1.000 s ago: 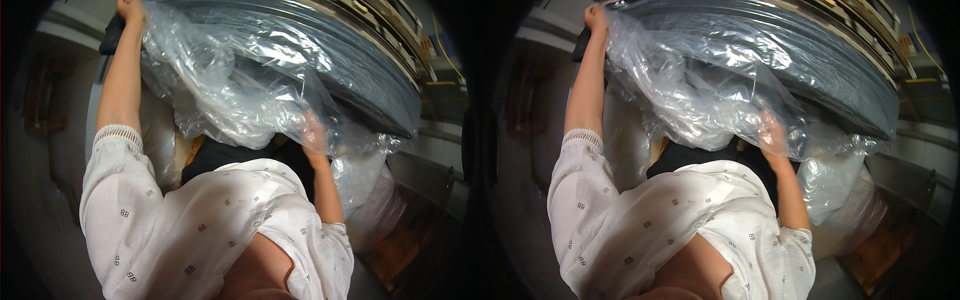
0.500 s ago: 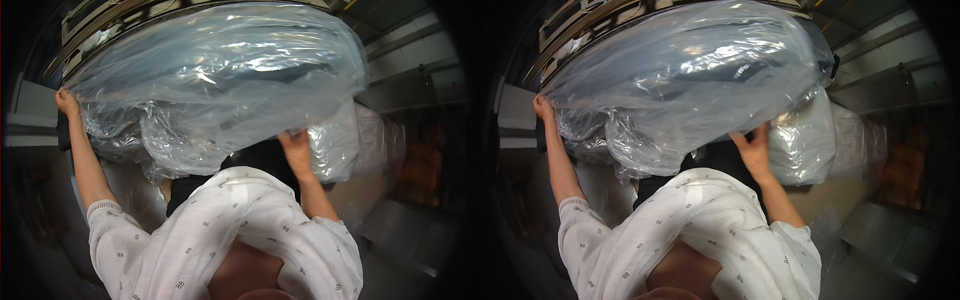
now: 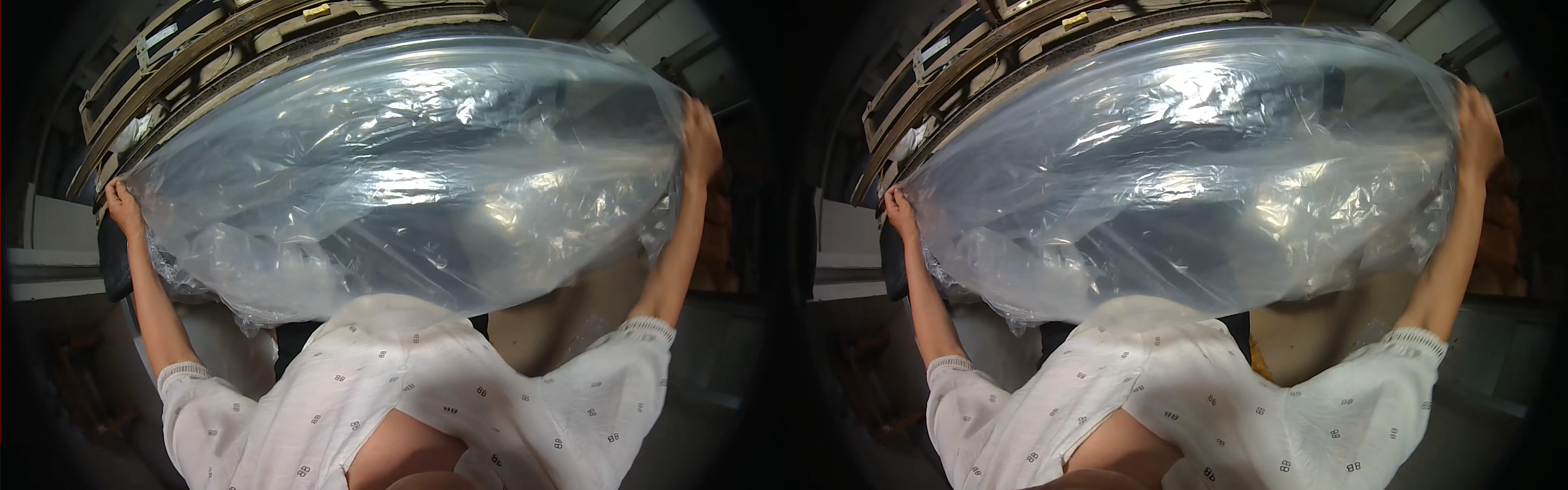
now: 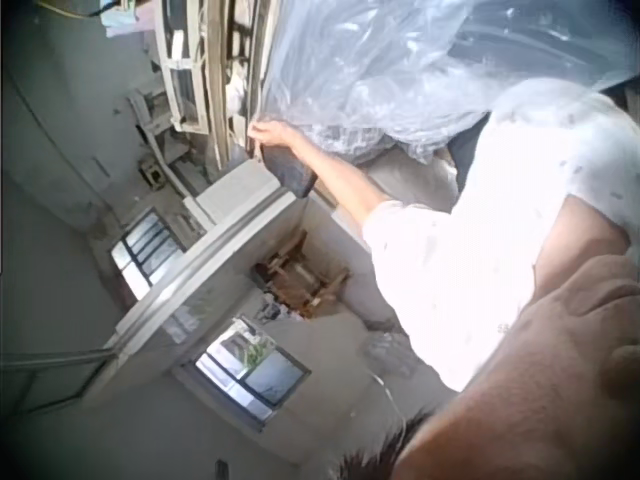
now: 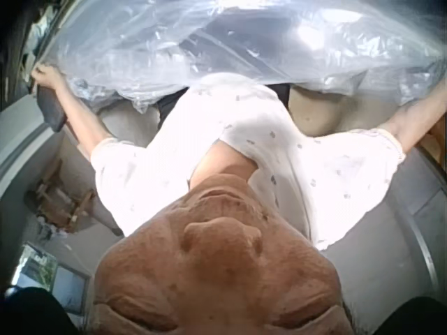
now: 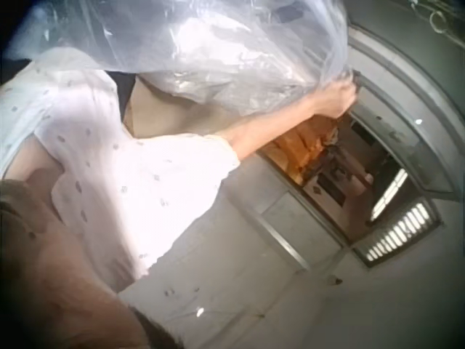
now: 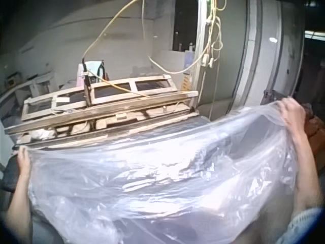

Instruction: Wrapping a large, curved gray component in clear plastic film.

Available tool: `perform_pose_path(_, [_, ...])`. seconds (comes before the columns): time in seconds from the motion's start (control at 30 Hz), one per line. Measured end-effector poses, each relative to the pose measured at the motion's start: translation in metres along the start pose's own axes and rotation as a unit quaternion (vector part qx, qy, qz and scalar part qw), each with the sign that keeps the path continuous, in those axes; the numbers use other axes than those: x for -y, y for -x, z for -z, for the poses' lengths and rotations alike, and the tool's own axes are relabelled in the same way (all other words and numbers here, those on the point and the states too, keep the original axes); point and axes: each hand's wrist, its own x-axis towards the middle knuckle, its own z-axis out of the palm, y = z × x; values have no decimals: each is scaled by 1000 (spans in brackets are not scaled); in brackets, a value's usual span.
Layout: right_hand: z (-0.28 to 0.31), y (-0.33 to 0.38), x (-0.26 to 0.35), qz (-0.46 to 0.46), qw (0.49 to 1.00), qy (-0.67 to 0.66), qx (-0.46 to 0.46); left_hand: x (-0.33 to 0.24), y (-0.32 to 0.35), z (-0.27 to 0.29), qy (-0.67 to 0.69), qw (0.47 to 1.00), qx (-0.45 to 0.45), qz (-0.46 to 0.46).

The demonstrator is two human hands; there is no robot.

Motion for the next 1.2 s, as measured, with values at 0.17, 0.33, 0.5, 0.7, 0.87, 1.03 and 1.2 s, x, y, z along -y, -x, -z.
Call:
perform_pose_path(0.17, [-6,8,147,187,927,-300,-123,42,31,48,-65,992,-101,26])
perform_pose_path(0.33, [-125,85,135,154,970,-141,128,78,35,112,-171,983,-39,56])
perform_pose_path(0.5, [-141,59,151,-188,853,-444,202,94,50,152,-249,966,9,69])
perform_pose_path(0.7, [-221,15,176,55,935,-344,63,91,47,127,-260,960,-31,95])
perform_pose_path(0.87, [-221,-2,222,18,939,-335,72,133,49,145,-266,958,-6,109])
perform_pose_path(1.03, [-203,-24,226,114,943,-255,179,128,49,138,-270,957,-15,105])
perform_pose_path(1.2, [-215,-40,233,39,740,-527,416,168,43,165,-304,945,-24,121])
